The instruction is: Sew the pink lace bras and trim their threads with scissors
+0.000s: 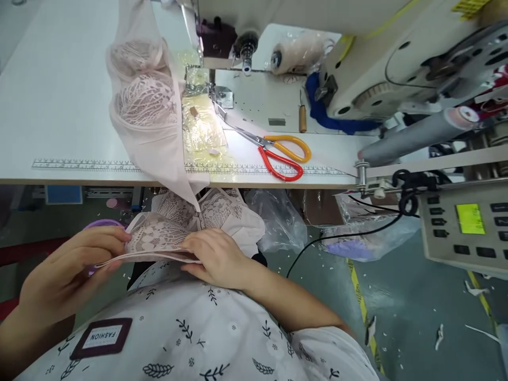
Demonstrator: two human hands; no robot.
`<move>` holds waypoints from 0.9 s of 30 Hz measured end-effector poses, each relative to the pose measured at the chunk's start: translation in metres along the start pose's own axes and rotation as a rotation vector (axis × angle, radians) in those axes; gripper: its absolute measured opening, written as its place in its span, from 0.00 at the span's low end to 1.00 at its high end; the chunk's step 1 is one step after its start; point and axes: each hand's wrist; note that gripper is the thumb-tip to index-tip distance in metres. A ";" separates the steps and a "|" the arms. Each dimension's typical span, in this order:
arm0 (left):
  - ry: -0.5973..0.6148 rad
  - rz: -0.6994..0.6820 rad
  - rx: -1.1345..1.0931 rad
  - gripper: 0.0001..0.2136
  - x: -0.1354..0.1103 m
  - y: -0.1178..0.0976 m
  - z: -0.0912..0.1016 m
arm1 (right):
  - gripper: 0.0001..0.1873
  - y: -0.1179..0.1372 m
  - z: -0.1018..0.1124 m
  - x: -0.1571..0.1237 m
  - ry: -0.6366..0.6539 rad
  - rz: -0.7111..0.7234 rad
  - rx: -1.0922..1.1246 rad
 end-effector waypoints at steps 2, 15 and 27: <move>0.010 0.036 -0.048 0.10 0.001 0.000 -0.001 | 0.10 0.000 -0.002 -0.002 -0.011 -0.012 -0.054; 0.093 0.107 -0.091 0.08 0.014 0.002 0.014 | 0.05 0.007 0.010 0.009 -0.015 -0.147 0.110; 0.061 0.387 -0.306 0.09 0.000 0.010 0.019 | 0.11 0.005 0.014 0.008 0.028 -0.228 0.182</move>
Point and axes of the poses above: each hand's wrist, its own x-axis towards the middle knuckle, its own z-axis out of the back of the hand, y = z × x, and after that the axes turned 15 degrees about -y, right-handed
